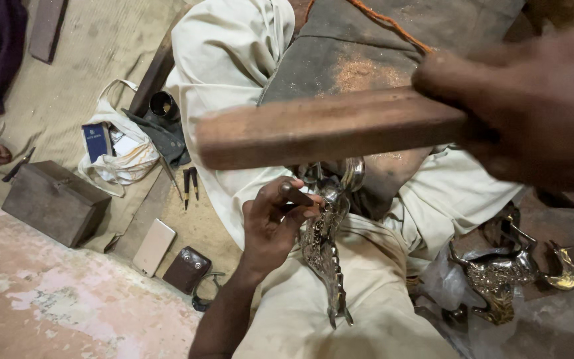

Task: The person sits cross-legged on the floor with a brass animal figurine resting on a cushion on their lap. They hold a chisel against the figurine's surface and strike it with a wooden mallet, repositioning the chisel repeatedly to work different spots, and turn the figurine to reach other sides.

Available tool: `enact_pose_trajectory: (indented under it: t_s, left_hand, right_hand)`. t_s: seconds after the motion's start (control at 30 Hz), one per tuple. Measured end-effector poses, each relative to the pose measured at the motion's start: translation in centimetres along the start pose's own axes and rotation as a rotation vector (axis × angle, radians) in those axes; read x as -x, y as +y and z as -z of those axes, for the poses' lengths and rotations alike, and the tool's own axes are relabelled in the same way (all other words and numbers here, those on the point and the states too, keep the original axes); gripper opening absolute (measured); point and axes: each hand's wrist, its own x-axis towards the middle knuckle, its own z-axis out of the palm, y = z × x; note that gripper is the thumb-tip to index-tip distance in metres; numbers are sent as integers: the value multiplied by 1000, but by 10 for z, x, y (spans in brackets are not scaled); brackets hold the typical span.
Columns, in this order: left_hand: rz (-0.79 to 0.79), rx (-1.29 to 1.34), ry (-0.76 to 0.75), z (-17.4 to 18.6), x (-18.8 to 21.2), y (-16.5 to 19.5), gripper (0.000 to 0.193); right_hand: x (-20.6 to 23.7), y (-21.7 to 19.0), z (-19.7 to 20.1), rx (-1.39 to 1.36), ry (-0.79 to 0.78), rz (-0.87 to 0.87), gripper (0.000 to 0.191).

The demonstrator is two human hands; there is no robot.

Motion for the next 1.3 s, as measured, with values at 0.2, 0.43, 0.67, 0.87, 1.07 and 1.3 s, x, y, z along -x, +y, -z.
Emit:
enact_pose_trajectory:
  t_s: [0.2, 0.43, 0.67, 0.87, 1.07, 1.3]
  left_hand:
    - [-6, 47, 17, -5, -3, -2, 41]
    - [24, -18, 31, -19, -17, 6, 38]
    - [55, -105, -15, -41, -34, 23, 43]
    - [61, -387, -67, -41, -32, 43, 43]
    - [27, -391, -57, -40, -21, 49, 42]
    - [33, -315, -76, -42, -39, 45, 47]
  right_hand:
    - [5, 2, 26, -149, 350, 46, 34]
    - [4, 10, 10, 33, -40, -84, 42]
    - [20, 38, -40, -411, 488, -30, 65]
    - [21, 35, -54, -391, 612, -25, 62]
    - [17, 21, -81, -208, 482, -65, 55]
    - [8, 39, -92, -212, 562, -110, 47]
